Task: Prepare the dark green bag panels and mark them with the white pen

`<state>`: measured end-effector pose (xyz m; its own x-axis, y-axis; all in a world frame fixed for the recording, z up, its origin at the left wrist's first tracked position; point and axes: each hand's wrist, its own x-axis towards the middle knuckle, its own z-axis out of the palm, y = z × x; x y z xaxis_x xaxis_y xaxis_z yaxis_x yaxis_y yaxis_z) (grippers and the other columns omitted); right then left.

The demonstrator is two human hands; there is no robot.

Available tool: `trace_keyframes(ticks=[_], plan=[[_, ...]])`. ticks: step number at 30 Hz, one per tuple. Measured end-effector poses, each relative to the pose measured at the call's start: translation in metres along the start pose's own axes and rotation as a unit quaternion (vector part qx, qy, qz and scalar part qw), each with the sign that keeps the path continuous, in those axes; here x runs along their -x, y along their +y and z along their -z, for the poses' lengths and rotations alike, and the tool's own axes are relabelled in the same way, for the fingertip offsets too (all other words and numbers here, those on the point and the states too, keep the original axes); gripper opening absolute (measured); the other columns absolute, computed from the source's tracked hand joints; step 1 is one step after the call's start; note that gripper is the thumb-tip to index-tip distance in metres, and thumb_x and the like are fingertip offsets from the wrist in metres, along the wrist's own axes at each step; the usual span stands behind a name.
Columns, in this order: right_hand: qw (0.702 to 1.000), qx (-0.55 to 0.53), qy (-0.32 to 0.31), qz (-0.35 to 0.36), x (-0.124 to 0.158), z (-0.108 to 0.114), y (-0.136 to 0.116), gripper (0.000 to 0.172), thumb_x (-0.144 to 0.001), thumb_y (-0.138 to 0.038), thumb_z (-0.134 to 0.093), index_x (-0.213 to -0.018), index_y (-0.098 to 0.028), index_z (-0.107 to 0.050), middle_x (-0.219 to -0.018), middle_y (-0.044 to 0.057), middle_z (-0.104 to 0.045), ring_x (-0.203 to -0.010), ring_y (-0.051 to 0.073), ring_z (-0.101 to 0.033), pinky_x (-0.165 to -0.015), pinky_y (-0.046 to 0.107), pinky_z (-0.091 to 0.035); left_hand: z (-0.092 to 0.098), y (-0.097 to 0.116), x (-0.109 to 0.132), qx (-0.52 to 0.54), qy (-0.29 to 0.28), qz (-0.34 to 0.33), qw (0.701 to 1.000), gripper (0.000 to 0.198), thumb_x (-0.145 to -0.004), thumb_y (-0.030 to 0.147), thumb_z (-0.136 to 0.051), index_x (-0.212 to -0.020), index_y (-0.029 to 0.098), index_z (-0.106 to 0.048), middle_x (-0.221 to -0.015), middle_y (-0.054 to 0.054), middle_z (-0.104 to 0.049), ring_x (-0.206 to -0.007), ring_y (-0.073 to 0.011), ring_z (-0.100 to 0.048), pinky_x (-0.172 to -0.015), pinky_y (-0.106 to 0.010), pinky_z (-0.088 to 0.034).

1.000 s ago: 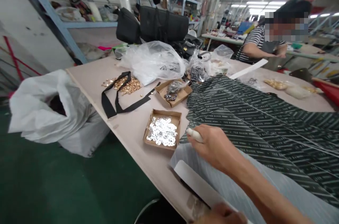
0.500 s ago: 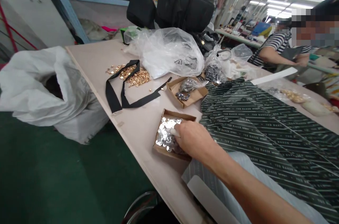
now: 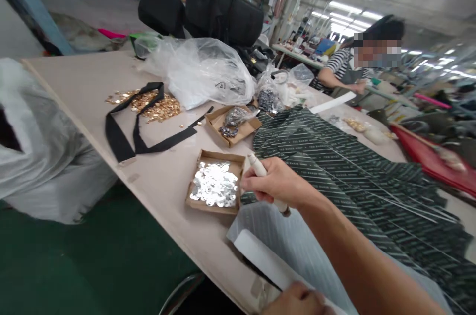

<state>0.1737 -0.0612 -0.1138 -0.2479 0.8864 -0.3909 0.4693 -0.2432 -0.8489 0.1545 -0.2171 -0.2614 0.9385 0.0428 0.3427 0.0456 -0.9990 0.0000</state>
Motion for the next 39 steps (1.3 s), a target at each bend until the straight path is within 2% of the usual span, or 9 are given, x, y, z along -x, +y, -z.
trace_keyframes(ticks=[2, 4, 5, 9, 15, 21, 26, 31, 39], plan=[[0.998, -0.055, 0.025, -0.024, 0.026, 0.009, 0.011, 0.010, -0.072, -0.023, -0.065, -0.071, -0.014, -0.063, -0.045, -0.006, -0.052, -0.036, 0.004, -0.038, -0.035, 0.016, -0.027, 0.003, 0.002, 0.013, 0.053, 0.061, -0.019, 0.997, 0.017, -0.094, 0.026, -0.053, -0.087, 0.020, -0.068, -0.079, 0.000, -0.069, -0.071, -0.0133, -0.062, -0.050, -0.025, -0.043], [0.994, -0.082, 0.055, -0.053, 0.054, 0.015, 0.028, 0.011, -0.071, -0.025, -0.067, -0.071, -0.014, -0.064, -0.045, -0.005, -0.054, -0.036, 0.004, -0.040, -0.035, 0.016, -0.028, 0.011, 0.002, 0.029, 0.088, 0.150, 0.034, 0.984, 0.017, -0.093, 0.027, -0.055, -0.102, 0.017, -0.065, -0.099, -0.002, -0.069, -0.094, -0.0184, -0.063, -0.066, -0.030, -0.048], [0.991, -0.091, 0.071, -0.069, 0.068, 0.017, 0.038, 0.012, -0.071, -0.025, -0.068, -0.072, -0.014, -0.066, -0.045, -0.005, -0.055, -0.036, 0.005, -0.040, -0.035, 0.016, -0.029, 0.016, 0.001, 0.035, 0.099, 0.163, 0.051, 0.980, 0.021, -0.094, 0.028, -0.054, -0.107, 0.015, -0.063, -0.106, -0.004, -0.068, -0.102, -0.0202, -0.060, -0.075, -0.032, -0.048], [0.968, -0.145, 0.152, -0.134, 0.125, 0.021, 0.077, 0.015, -0.070, -0.026, -0.071, -0.080, -0.014, -0.069, -0.046, -0.006, -0.054, -0.036, 0.005, -0.041, -0.035, 0.016, -0.029, 0.034, -0.002, 0.046, 0.145, 0.094, 0.052, 0.984, 0.035, -0.096, 0.030, -0.049, -0.125, 0.013, -0.056, -0.128, -0.006, -0.061, -0.118, -0.0221, -0.051, -0.101, -0.036, -0.037], [0.940, -0.206, 0.219, -0.164, 0.183, 0.020, 0.109, 0.016, -0.069, -0.027, -0.070, -0.078, -0.014, -0.068, -0.044, -0.006, -0.052, -0.037, 0.005, -0.041, -0.037, 0.017, -0.029, 0.042, 0.000, 0.041, 0.155, 0.059, 0.047, 0.985, 0.033, -0.096, 0.019, -0.047, -0.127, 0.013, -0.056, -0.130, -0.005, -0.060, -0.123, -0.0231, -0.048, -0.102, -0.037, -0.034], [0.947, -0.134, 0.218, -0.193, 0.206, 0.014, 0.137, 0.012, -0.074, -0.025, -0.066, -0.080, -0.015, -0.070, -0.047, -0.006, -0.051, -0.040, 0.006, -0.040, -0.038, 0.018, -0.030, 0.045, -0.001, 0.040, 0.138, 0.037, 0.034, 0.989, 0.035, -0.096, 0.014, -0.044, -0.129, 0.011, -0.055, -0.130, -0.008, -0.058, -0.124, -0.0248, -0.047, -0.102, -0.039, -0.036], [0.972, -0.022, 0.183, -0.144, 0.216, 0.007, 0.155, 0.015, -0.079, -0.019, -0.058, -0.080, -0.017, -0.072, -0.057, -0.005, -0.057, -0.050, 0.006, -0.045, -0.047, 0.019, -0.033, 0.045, 0.001, 0.041, 0.132, 0.041, 0.036, 0.990, 0.035, -0.095, 0.014, -0.046, -0.129, 0.010, -0.055, -0.131, -0.010, -0.057, -0.125, -0.0254, -0.047, -0.104, -0.039, -0.037], [0.980, 0.062, 0.155, -0.112, 0.214, -0.002, 0.161, 0.019, -0.081, -0.015, -0.053, -0.074, -0.016, -0.070, -0.066, -0.003, -0.065, -0.061, 0.009, -0.052, -0.056, 0.021, -0.035, 0.046, 0.000, 0.040, 0.135, 0.030, 0.034, 0.990, 0.035, -0.096, 0.016, -0.048, -0.129, 0.011, -0.056, -0.133, -0.010, -0.057, -0.127, -0.0255, -0.046, -0.104, -0.039, -0.037], [0.969, 0.149, 0.142, -0.135, 0.207, -0.005, 0.159, 0.020, -0.082, -0.019, -0.052, -0.065, -0.015, -0.062, -0.058, -0.003, -0.059, -0.054, 0.008, -0.046, -0.052, 0.023, -0.029, 0.048, -0.001, 0.038, 0.136, 0.041, 0.035, 0.989, 0.032, -0.097, 0.018, -0.045, -0.125, 0.011, -0.058, -0.130, -0.010, -0.059, -0.125, -0.0248, -0.049, -0.103, -0.038, -0.039]])
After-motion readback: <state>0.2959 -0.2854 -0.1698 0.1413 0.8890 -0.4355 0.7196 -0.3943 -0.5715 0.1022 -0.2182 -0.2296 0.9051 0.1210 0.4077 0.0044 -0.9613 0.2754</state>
